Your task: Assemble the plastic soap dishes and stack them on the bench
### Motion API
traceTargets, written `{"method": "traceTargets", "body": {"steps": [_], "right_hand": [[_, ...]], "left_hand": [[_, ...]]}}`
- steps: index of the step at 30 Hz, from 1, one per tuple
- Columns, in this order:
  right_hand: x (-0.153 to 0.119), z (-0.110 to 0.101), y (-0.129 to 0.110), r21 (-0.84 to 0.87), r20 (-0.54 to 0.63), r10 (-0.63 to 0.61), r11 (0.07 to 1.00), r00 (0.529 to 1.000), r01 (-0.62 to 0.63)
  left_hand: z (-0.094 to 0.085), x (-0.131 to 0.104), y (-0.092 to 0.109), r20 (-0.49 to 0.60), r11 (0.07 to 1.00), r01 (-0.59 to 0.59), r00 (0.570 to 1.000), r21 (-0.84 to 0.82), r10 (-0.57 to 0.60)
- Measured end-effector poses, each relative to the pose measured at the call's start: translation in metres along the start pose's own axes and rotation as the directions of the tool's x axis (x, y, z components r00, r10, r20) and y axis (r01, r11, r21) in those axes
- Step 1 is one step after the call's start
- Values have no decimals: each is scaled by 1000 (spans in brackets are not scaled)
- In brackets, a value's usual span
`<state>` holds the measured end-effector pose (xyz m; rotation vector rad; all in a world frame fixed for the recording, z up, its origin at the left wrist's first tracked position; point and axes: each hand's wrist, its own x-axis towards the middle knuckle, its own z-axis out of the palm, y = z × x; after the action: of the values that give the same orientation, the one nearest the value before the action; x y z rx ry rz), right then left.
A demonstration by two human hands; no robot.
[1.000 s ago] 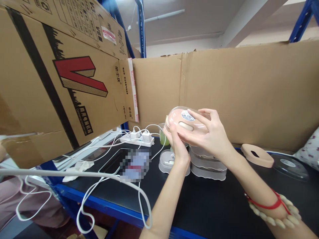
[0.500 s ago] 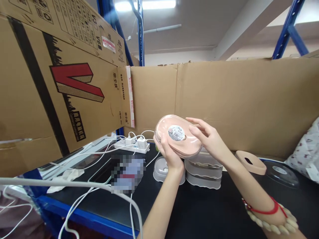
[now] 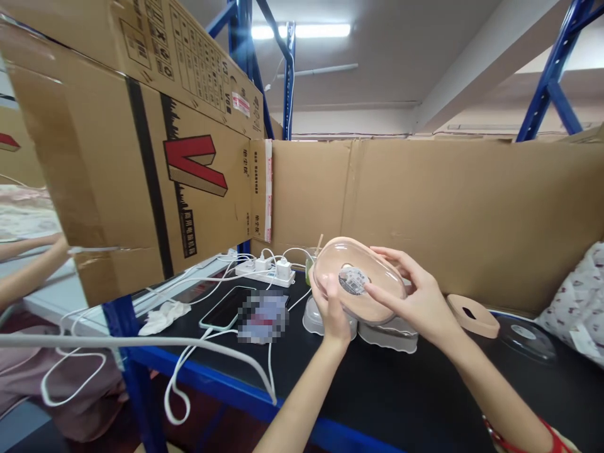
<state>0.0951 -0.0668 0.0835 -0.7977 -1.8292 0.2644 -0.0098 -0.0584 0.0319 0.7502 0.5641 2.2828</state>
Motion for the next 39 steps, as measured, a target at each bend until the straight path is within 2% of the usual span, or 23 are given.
{"method": "traceTargets", "body": {"steps": [2,5,8,11,15,19,23,27,29,31,35,37,39], "right_hand": [[-3,2,6,36,44,40,998,998,-42],[3,5,8,88,115,85,992,990,-95],[14,4,1,116,197,98,986,976,-122],[19,6,-9,127,204,89,985,975,-116],[18,19,-15,181,134,104,975,985,-128],[21,30,-15,261,196,109,952,975,-159],[26,26,-11,325,275,94,928,957,-185],[21,18,-3,338,326,-3,934,945,-113],[16,19,1,351,305,-31,933,952,-83],[11,24,3,398,232,-6,913,973,-89],[2,32,9,490,71,163,854,984,-177],[-4,32,13,473,30,193,862,981,-184],[-9,29,16,432,2,165,889,986,-150]], "left_hand": [[-12,-3,5,32,1000,-7,999,26,6],[-27,0,16,86,989,124,988,83,-131],[-34,6,30,134,960,240,957,142,-259],[-36,8,40,151,951,278,943,134,-296],[-36,8,45,113,972,233,965,42,-236],[-34,14,47,42,985,168,985,-22,-167],[-42,24,50,107,979,193,974,62,-199],[-59,30,50,197,986,62,976,155,-92],[-66,29,46,212,986,12,976,166,-47],[-67,25,40,218,987,28,974,158,-62],[-62,5,28,282,991,4,959,137,-43],[-61,-4,24,319,983,-23,947,180,-36],[-62,-9,21,339,966,-25,938,256,-66]]}}
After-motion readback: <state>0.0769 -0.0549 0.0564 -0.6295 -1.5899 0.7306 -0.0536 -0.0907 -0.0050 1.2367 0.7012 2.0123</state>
